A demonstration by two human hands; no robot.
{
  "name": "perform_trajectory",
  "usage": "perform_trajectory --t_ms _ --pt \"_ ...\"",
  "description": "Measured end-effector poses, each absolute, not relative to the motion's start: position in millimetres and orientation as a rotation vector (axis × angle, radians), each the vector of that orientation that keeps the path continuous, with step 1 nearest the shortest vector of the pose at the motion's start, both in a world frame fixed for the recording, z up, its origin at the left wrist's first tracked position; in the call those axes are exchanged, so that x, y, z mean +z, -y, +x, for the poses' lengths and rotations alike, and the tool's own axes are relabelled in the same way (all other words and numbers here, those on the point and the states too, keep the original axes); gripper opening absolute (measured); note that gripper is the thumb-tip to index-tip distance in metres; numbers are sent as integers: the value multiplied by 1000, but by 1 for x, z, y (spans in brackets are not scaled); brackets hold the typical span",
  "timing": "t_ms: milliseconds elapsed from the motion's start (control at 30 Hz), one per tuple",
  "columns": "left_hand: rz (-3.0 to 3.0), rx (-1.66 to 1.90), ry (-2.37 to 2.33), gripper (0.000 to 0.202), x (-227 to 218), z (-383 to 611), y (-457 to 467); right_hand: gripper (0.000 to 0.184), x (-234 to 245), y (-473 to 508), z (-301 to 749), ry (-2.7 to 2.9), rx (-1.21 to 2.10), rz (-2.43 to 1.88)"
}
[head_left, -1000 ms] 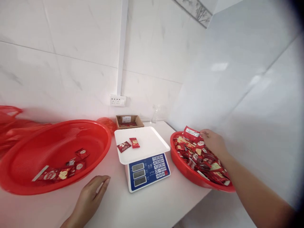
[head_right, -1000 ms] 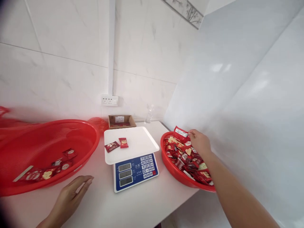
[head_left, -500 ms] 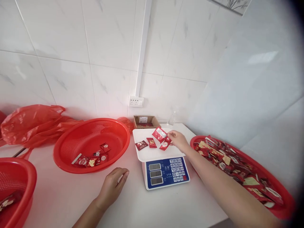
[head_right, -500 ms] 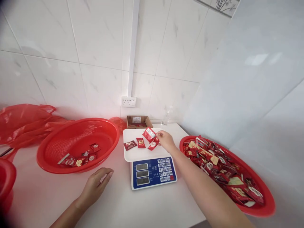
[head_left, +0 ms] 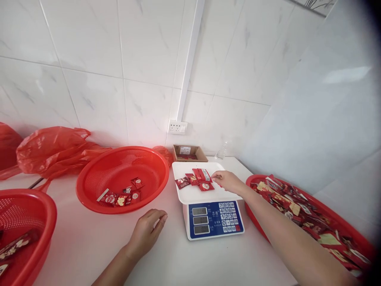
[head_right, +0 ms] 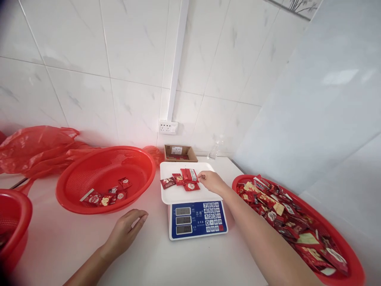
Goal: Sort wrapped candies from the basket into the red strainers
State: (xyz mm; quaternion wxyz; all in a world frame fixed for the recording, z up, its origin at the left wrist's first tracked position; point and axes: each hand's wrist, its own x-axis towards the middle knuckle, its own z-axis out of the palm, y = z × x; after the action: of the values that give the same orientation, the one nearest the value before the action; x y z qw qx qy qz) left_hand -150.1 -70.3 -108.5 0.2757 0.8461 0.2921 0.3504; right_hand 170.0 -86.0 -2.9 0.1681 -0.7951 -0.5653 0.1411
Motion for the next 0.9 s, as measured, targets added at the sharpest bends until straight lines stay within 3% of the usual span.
perform_trajectory --t_ms 300,633,767,900 --pt "2289 935 -788 20 -111 -150 70 25 -15 91 147 1935 302 -2193" --pt "2300 921 -819 23 -109 -149 70 52 -14 57 89 2406 68 -1980" --pt "2290 932 -816 22 -109 -150 71 38 -8 60 97 2417 176 -1959" --pt "2293 951 -791 20 -111 -149 70 31 0 72 126 2086 234 -1977"
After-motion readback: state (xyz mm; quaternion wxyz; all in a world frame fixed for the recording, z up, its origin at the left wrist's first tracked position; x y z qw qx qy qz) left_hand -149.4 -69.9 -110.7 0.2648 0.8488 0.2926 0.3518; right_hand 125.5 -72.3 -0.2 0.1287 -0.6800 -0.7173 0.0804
